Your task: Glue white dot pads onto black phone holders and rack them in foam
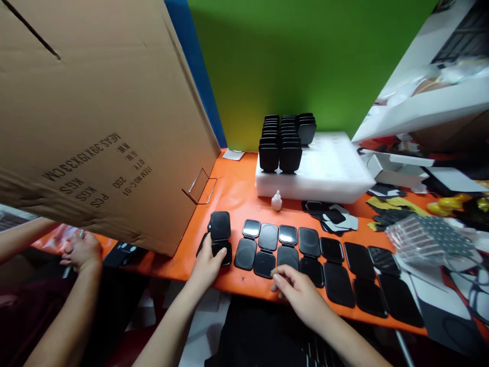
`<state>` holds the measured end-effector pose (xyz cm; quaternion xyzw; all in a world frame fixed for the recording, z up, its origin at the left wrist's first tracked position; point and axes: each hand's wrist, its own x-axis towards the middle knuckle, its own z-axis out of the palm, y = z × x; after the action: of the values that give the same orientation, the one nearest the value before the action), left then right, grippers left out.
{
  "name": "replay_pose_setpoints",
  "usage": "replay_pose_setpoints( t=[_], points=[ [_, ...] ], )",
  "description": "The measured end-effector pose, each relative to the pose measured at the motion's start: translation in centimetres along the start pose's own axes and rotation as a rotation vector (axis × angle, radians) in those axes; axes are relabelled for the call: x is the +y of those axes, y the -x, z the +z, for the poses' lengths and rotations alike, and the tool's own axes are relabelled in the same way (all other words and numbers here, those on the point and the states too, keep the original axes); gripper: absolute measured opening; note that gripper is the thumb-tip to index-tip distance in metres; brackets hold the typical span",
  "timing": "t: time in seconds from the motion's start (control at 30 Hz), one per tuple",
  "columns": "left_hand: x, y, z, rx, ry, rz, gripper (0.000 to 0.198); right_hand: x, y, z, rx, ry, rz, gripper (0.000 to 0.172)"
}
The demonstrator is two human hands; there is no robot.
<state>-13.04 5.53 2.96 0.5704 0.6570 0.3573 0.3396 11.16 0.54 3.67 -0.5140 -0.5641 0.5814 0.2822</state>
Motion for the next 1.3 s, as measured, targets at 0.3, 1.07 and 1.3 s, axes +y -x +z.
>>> replay_pose_setpoints(
  t=[0.3,1.07,1.3],
  points=[
    [0.1,-0.6,0.9,0.043,-0.720,0.141,0.043,-0.8,0.2,-0.5,-0.011,0.102,-0.026,0.025],
    [1.5,-0.9,-2.2,-0.201,0.646,-0.460,0.044,1.4,-7.4,-19.5,0.530,1.107,0.187,0.039],
    [6.9,1.9,6.2,-0.411,0.876,-0.482,0.028,1.2,-6.9,-19.0,0.650,1.043,0.100,0.029]
  ],
)
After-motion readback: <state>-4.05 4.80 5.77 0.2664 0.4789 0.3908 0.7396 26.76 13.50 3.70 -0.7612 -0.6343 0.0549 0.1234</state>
